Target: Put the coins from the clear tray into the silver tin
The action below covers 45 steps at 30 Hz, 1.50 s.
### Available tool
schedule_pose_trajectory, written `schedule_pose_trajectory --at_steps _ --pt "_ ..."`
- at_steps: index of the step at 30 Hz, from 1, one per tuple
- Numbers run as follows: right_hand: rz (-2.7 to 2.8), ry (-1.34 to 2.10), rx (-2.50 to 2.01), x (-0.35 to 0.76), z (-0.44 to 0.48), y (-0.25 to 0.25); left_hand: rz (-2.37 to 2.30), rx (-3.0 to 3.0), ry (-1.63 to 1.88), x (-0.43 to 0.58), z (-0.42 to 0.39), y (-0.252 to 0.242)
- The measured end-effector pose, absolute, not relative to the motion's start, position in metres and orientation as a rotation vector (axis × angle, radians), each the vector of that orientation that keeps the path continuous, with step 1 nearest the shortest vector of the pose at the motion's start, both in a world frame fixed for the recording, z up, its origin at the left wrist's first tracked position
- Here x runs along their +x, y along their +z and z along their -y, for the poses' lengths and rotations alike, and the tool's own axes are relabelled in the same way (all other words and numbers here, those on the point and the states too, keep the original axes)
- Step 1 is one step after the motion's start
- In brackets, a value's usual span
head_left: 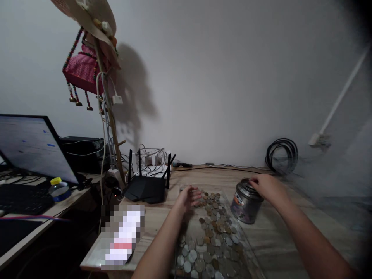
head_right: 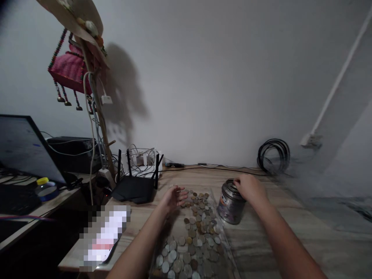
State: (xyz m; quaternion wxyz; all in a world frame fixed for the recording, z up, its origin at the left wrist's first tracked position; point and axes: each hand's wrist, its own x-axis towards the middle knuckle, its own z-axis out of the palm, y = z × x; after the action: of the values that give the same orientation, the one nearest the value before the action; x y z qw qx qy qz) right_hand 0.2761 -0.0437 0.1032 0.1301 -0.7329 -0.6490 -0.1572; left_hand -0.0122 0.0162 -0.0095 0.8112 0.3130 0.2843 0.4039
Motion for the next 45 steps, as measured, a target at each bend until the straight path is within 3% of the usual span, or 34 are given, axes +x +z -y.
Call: schedule_pose_trajectory --at_steps 7,11,15,20,29,40,45 --pt "1.946 -0.363 -2.204 0.293 0.036 0.095 -0.690 0.677 0.869 -0.011 -0.015 -0.007" --pt "1.981 -0.453 -1.975 0.244 0.052 0.086 -0.708 0.692 0.867 -0.011 -0.016 -0.008" --pt "2.428 0.064 -1.653 0.182 0.064 0.044 -0.761 0.738 0.931 -0.009 -0.015 -0.008" --pt "2.654 0.477 -1.627 0.171 0.056 0.008 -0.760 0.737 0.946 -0.011 -0.013 -0.006" --pt "2.758 0.779 -1.525 0.181 0.099 0.011 -0.743 0.778 0.897 -0.008 -0.013 -0.008" --pt "2.755 0.767 -1.546 0.180 0.132 0.016 -0.743 0.785 0.888 -0.008 -0.016 -0.012" --pt "2.622 0.922 -1.599 0.182 0.143 0.013 -0.749 0.791 0.885 -0.007 -0.016 -0.012"
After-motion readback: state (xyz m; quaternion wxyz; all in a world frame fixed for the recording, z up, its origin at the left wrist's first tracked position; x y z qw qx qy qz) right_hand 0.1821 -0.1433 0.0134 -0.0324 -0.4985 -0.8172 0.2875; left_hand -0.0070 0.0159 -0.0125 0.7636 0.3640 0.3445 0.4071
